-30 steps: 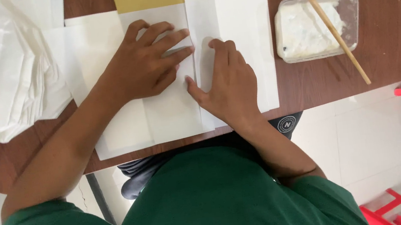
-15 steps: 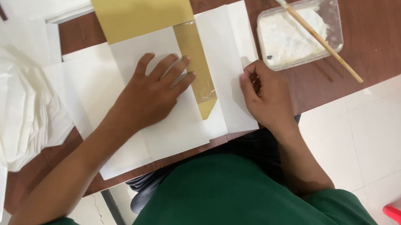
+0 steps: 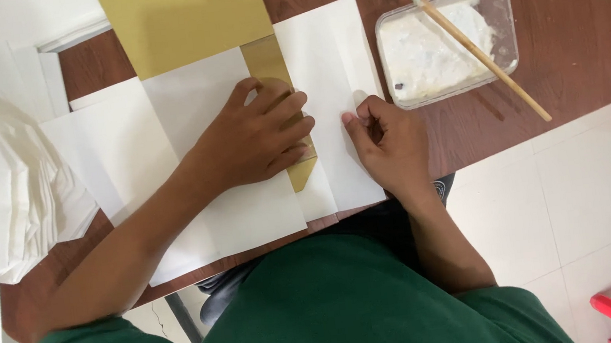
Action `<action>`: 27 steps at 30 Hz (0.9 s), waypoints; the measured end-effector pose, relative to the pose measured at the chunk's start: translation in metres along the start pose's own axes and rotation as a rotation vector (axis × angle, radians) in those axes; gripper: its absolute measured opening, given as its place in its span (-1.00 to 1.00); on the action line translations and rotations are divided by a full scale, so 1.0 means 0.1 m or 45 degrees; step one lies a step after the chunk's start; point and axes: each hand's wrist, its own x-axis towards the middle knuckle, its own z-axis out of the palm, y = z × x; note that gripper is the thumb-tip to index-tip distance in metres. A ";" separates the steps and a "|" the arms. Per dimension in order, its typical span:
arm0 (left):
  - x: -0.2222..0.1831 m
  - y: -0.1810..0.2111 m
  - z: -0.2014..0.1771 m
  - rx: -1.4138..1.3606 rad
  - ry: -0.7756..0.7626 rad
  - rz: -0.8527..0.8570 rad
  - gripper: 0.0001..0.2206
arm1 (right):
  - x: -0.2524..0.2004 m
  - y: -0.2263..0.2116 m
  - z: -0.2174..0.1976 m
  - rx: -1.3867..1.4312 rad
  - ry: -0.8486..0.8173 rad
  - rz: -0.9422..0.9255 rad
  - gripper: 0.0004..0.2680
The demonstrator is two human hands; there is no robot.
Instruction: Manually folding and gluing sheets of material to assemble a bag using a template and a brush.
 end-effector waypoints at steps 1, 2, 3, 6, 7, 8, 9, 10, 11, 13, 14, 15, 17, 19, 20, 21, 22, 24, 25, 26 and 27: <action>-0.01 -0.01 0.02 -0.027 0.034 -0.001 -0.71 | 0.00 -0.01 0.01 -0.008 0.019 0.017 -0.79; -0.01 -0.01 0.00 -0.030 0.034 -0.003 -0.71 | 0.00 -0.03 0.01 -0.010 0.017 0.018 -0.79; -0.01 -0.01 -0.01 -0.033 0.022 -0.007 -0.73 | 0.00 -0.06 0.01 -0.014 0.025 0.017 -0.80; -0.01 -0.02 -0.05 -0.037 -0.005 -0.014 -0.76 | 0.01 -0.09 0.03 -0.025 0.034 0.004 -0.81; -0.02 -0.02 -0.05 -0.038 -0.019 -0.016 -0.76 | 0.01 -0.09 0.03 -0.032 0.035 -0.007 -0.81; -0.02 -0.01 -0.06 -0.039 -0.018 -0.019 -0.76 | 0.01 -0.09 0.03 -0.034 0.032 -0.008 -0.81; -0.02 -0.01 -0.06 -0.041 -0.021 -0.022 -0.77 | 0.01 -0.10 0.03 -0.049 0.035 -0.036 -0.80; -0.03 0.00 -0.07 -0.041 -0.025 -0.027 -0.77 | 0.02 -0.11 0.03 -0.064 0.037 -0.068 -0.80; -0.03 0.00 -0.06 -0.041 -0.024 -0.033 -0.77 | 0.02 -0.09 0.04 -0.065 0.033 -0.071 -0.80; -0.03 0.00 -0.04 -0.014 -0.008 -0.026 -0.78 | 0.01 -0.04 0.05 -0.055 0.029 -0.051 -0.80; -0.03 0.00 -0.05 -0.014 -0.007 -0.026 -0.78 | 0.01 -0.05 0.04 -0.056 0.029 -0.052 -0.80; -0.03 0.00 -0.06 -0.023 -0.008 -0.028 -0.78 | 0.01 -0.06 0.03 -0.041 0.029 -0.041 -0.80; -0.03 0.00 -0.08 -0.031 -0.008 -0.028 -0.78 | 0.01 -0.07 0.03 -0.025 0.032 -0.030 -0.81; -0.03 0.01 -0.09 -0.021 0.001 -0.034 -0.78 | 0.01 -0.09 0.03 -0.044 0.030 -0.061 -0.80; -0.02 0.01 -0.08 -0.019 0.002 -0.035 -0.78 | 0.01 -0.09 0.03 -0.045 0.031 -0.063 -0.80; -0.02 0.01 -0.08 -0.003 -0.011 -0.034 -0.78 | 0.01 -0.09 0.03 -0.045 0.025 -0.055 -0.80; -0.02 0.02 -0.08 0.013 -0.025 -0.034 -0.78 | 0.01 -0.10 0.03 -0.046 0.019 -0.046 -0.79; -0.03 0.04 -0.23 0.022 0.005 -0.048 -0.75 | 0.00 -0.12 0.01 -0.006 0.016 -0.023 -0.80; -0.03 0.04 -0.30 0.030 0.034 -0.061 -0.72 | 0.00 -0.13 0.00 0.034 0.012 0.002 -0.81; -0.04 0.02 -0.52 0.036 0.034 -0.061 -0.72 | -0.01 -0.15 -0.03 0.037 0.014 -0.003 -0.81; -0.05 -0.01 -0.73 0.092 0.112 -0.126 -0.72 | -0.01 -0.16 -0.05 0.018 -0.053 0.013 -0.80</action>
